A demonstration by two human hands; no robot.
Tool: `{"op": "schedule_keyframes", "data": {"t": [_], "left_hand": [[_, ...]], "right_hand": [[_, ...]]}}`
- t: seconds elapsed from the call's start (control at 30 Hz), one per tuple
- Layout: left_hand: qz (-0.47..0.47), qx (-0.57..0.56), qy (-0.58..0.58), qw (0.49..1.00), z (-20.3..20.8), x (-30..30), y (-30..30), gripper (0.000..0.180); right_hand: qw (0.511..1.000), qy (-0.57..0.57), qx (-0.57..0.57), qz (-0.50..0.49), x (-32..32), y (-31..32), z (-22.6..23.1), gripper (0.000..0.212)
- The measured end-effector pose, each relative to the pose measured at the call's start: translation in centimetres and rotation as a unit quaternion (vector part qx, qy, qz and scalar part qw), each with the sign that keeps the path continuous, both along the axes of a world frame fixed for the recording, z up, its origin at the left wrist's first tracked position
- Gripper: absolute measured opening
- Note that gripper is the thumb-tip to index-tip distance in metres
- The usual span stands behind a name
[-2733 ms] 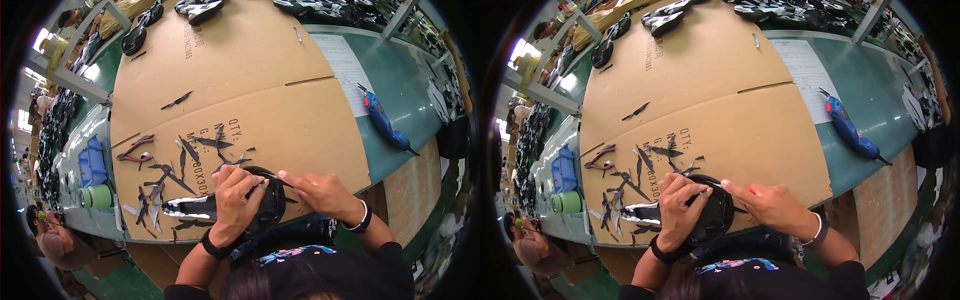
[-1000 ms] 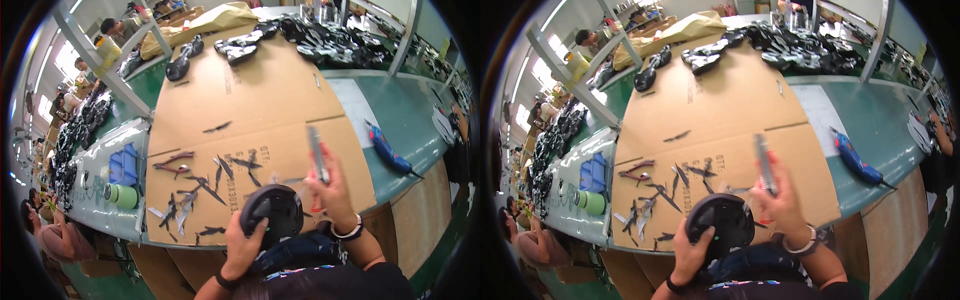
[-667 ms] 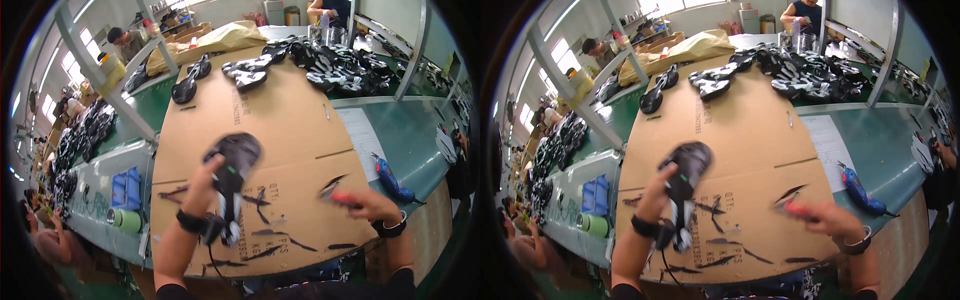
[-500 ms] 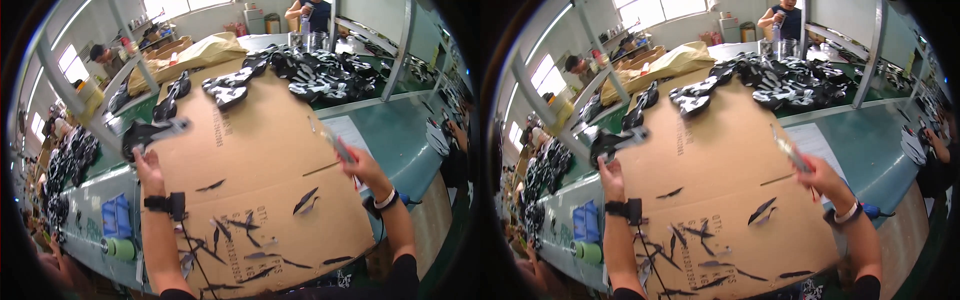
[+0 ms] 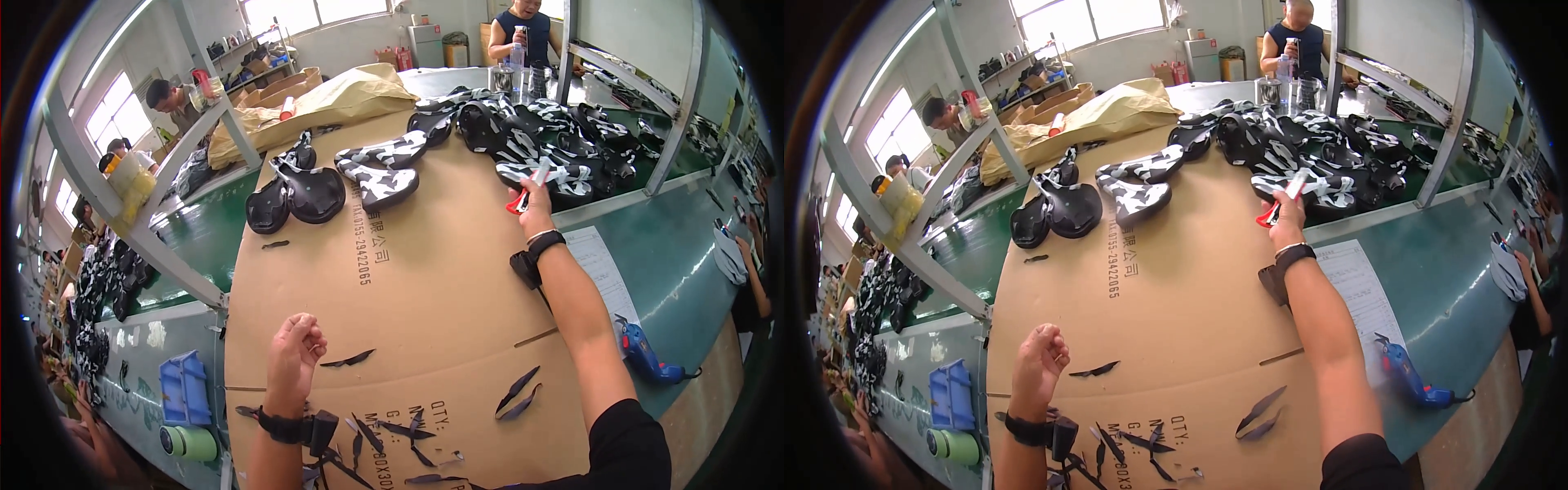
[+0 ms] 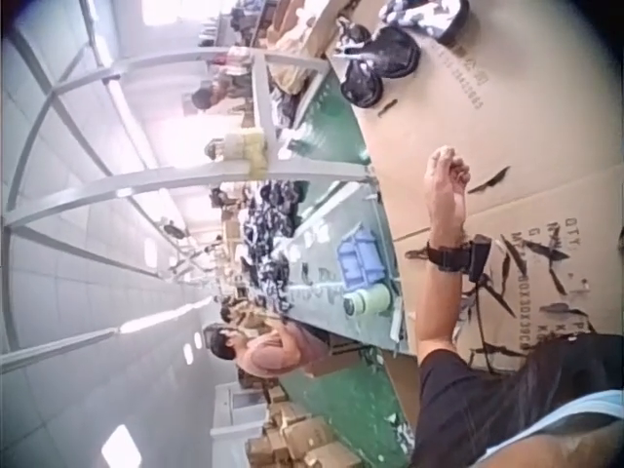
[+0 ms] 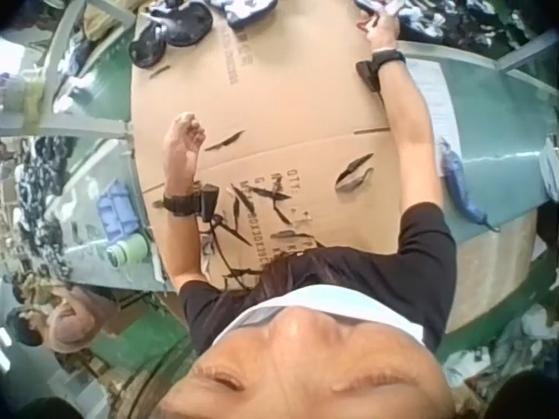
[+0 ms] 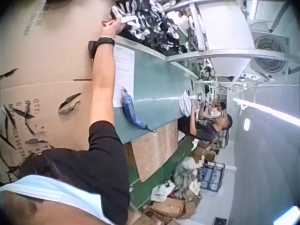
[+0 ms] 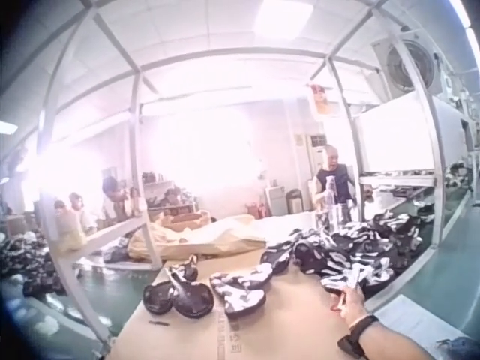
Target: The person picks up a bicycle seat, trims the excess fabric from its underside using a utility knife, and places the finished seat onto a pile with others.
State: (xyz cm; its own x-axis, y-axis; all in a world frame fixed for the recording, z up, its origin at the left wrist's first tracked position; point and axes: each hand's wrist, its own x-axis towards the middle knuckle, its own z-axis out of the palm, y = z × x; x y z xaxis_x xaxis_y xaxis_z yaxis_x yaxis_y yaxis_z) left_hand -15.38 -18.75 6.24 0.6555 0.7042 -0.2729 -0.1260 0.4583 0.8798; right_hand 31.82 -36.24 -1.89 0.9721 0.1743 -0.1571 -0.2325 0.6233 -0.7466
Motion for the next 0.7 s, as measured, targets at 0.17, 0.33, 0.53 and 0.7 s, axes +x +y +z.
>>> {"op": "schedule_keyframes", "data": {"t": [0.17, 0.33, 0.53, 0.7], "left_hand": [[-0.08, -0.005, 0.008, 0.997, 1.3, -3.2, -4.0, 0.014], [-0.202, -0.069, 0.01, 0.977, 0.2, -5.2, -11.8, 0.035], [-0.175, -0.278, -0.141, 0.934, -1.9, -7.4, -19.8, 0.046], [-0.019, -0.15, 0.06, 0.987, -2.6, -11.7, -21.6, 0.037]], "right_hand": [[0.988, -0.024, -0.054, 0.141, -8.0, -7.4, 6.9, 0.023], [0.833, -0.186, -0.348, 0.388, -24.4, -14.3, 14.4, 0.027], [0.503, -0.59, -0.401, 0.487, -41.4, -19.2, 14.0, 0.035], [0.682, -0.394, -0.367, 0.495, -43.3, -23.0, 10.1, 0.043]]}}
